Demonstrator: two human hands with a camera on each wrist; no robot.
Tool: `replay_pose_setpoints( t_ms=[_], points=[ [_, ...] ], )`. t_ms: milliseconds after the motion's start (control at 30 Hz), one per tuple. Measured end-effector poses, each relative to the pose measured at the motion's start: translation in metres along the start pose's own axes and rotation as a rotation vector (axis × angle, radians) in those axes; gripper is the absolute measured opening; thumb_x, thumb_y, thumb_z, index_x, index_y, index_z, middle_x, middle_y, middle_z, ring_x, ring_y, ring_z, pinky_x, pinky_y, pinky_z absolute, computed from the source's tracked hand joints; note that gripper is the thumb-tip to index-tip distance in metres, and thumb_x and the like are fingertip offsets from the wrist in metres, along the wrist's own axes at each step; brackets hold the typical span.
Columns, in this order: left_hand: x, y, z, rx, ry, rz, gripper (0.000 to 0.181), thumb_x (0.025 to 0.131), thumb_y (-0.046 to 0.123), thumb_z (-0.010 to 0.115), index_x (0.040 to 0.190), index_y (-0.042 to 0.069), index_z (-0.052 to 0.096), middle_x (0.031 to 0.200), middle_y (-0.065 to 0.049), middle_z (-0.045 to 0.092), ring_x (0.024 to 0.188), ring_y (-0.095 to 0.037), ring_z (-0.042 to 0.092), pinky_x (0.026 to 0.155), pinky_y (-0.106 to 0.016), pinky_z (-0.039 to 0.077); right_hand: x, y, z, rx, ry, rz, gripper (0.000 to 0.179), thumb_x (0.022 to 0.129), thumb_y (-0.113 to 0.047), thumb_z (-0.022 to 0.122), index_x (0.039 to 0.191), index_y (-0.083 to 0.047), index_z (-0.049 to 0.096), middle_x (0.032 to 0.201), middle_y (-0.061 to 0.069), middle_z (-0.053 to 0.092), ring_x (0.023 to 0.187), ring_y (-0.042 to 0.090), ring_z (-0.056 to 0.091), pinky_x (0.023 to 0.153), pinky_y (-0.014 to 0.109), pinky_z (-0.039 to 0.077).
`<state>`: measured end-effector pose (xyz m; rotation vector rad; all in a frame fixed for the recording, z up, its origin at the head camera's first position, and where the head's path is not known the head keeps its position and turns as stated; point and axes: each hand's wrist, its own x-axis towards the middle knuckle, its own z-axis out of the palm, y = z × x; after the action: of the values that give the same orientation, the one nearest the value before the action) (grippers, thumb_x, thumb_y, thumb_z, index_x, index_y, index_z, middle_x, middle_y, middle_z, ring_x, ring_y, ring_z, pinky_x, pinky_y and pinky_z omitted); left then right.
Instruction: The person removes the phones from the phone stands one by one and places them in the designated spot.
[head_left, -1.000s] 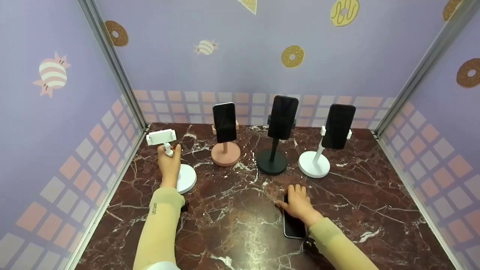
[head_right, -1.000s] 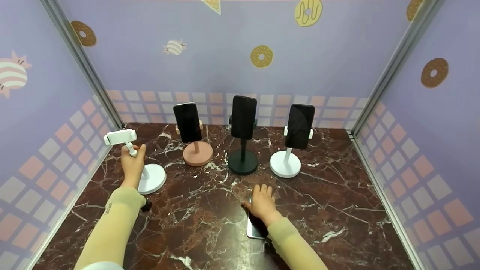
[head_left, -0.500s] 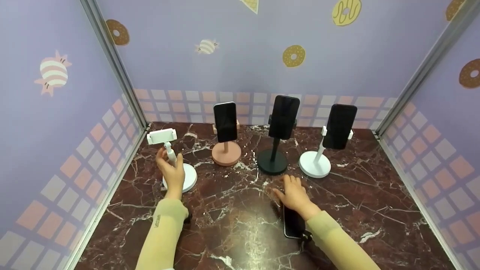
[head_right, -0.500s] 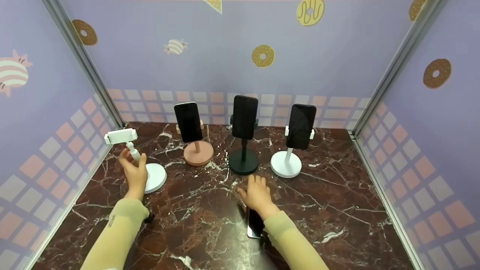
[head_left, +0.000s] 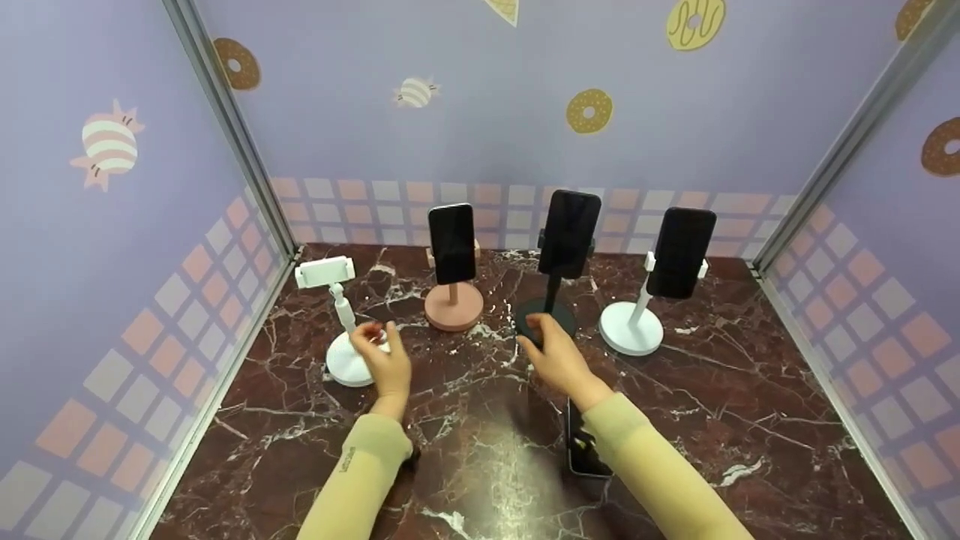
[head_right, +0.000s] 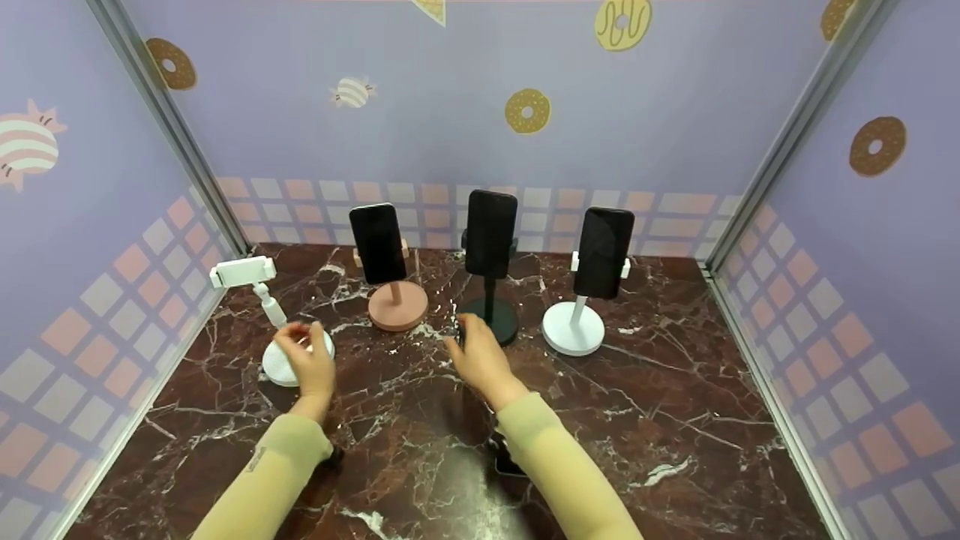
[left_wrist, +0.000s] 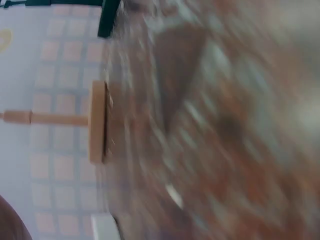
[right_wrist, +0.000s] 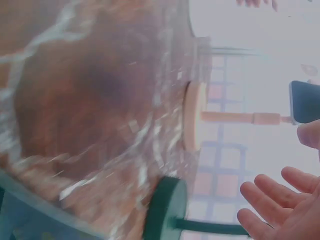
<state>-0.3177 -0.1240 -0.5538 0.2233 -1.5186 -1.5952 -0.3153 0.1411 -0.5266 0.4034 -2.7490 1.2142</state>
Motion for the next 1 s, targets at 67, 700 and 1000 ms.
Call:
replay_pose_setpoints(
  t_ms=[67, 700, 1000],
  points=[
    [0.004, -0.005, 0.009, -0.003, -0.075, -0.033, 0.033, 0.100, -0.005, 0.053, 0.126, -0.021, 0.039, 0.120, -0.037, 0.045, 0.103, -0.032, 0.049, 0.089, -0.022, 0.042, 0.010, -0.010, 0.001, 0.030, -0.005, -0.006, 0.046, 0.105, -0.027, 0.061, 0.142, -0.002, 0.050, 0.142, 0.020, 0.058, 0.129, 0.037, 0.060, 0.108, 0.052, 0.050],
    [0.048, 0.041, 0.083, -0.036, -0.367, -0.119, 0.048, 0.109, 0.010, 0.044, 0.152, -0.010, 0.038, 0.152, -0.030, 0.047, 0.139, -0.043, 0.050, 0.119, -0.046, 0.042, 0.104, -0.080, -0.008, 0.346, 0.048, 0.077, 0.052, 0.110, -0.027, 0.047, 0.155, -0.002, 0.039, 0.155, 0.022, 0.050, 0.140, 0.034, 0.053, 0.119, 0.043, 0.042],
    [0.045, 0.046, 0.089, -0.017, -0.345, -0.080, 0.043, 0.108, 0.005, 0.048, 0.145, -0.015, 0.046, 0.145, -0.032, 0.055, 0.135, -0.043, 0.055, 0.115, -0.047, 0.046, 0.114, -0.087, -0.001, 0.556, -0.064, 0.080, 0.058, 0.108, -0.013, 0.045, 0.162, -0.002, 0.024, 0.167, 0.022, 0.030, 0.153, 0.035, 0.034, 0.127, 0.044, 0.029]
  ],
)
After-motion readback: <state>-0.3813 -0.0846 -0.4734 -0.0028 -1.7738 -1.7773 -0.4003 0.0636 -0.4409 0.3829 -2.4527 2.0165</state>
